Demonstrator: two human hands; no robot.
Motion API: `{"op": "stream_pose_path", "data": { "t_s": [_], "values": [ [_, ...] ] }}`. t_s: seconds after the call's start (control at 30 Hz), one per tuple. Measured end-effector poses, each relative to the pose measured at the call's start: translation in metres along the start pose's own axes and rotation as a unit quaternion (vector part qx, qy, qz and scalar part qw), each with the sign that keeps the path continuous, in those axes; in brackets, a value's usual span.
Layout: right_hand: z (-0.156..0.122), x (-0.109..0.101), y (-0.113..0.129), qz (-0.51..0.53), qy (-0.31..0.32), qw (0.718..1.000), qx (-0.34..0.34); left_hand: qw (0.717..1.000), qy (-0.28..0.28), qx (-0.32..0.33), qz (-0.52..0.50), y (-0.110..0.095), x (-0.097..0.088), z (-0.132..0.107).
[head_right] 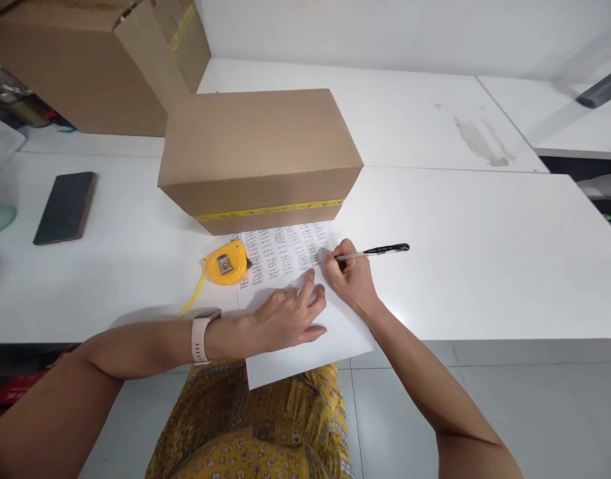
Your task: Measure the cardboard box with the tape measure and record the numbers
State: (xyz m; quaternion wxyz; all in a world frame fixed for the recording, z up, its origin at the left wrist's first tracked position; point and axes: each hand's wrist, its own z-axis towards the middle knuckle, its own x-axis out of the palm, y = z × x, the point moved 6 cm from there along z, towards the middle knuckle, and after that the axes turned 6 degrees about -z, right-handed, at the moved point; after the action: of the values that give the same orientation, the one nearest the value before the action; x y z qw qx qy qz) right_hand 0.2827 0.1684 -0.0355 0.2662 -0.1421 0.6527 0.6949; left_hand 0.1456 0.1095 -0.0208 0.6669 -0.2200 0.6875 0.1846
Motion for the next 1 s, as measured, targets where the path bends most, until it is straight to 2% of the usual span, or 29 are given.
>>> {"op": "stream_pose_path", "data": {
  "t_s": [0.23, 0.3, 0.4, 0.5, 0.57, 0.63, 0.73, 0.83, 0.9, 1.0],
  "values": [
    [0.0, 0.0, -0.002, 0.001, -0.012, 1.0, -0.004, 1.0, 0.018, -0.007, -0.014, 0.001, 0.002, 0.0],
    [0.0, -0.005, -0.005, -0.006, -0.043, 0.999, -0.013, 1.0, 0.01, -0.007, -0.017, 0.001, 0.001, 0.0],
    [0.004, -0.023, -0.012, -0.025, -0.134, 0.99, -0.027, 1.0, 0.003, -0.001, -0.013, 0.001, 0.0, 0.0],
    [0.011, -0.045, -0.026, -0.103, -0.199, 0.974, -0.033, 1.0, 0.006, -0.004, -0.007, 0.0, 0.001, 0.001],
    [0.017, -0.057, -0.036, -0.194, -0.202, 0.959, -0.037, 1.0, -0.006, -0.006, -0.008, 0.001, 0.001, -0.001],
    [0.021, -0.063, -0.046, -0.285, -0.178, 0.941, -0.035, 0.999, -0.044, -0.009, -0.016, 0.005, -0.003, -0.007],
    [0.023, -0.063, -0.055, -0.373, -0.139, 0.917, -0.024, 0.988, -0.143, -0.046, -0.027, 0.026, -0.019, -0.029],
    [0.021, -0.063, -0.056, -0.388, -0.152, 0.909, -0.004, 0.963, -0.224, -0.143, -0.035, 0.063, -0.031, -0.062],
    [0.022, -0.065, -0.058, -0.369, -0.167, 0.914, 0.018, 0.946, -0.233, -0.218, -0.05, 0.09, -0.03, -0.083],
    [0.023, -0.069, -0.057, -0.319, -0.2, 0.926, 0.037, 0.928, -0.196, -0.301, -0.102, 0.119, -0.016, -0.101]
  ]
}}
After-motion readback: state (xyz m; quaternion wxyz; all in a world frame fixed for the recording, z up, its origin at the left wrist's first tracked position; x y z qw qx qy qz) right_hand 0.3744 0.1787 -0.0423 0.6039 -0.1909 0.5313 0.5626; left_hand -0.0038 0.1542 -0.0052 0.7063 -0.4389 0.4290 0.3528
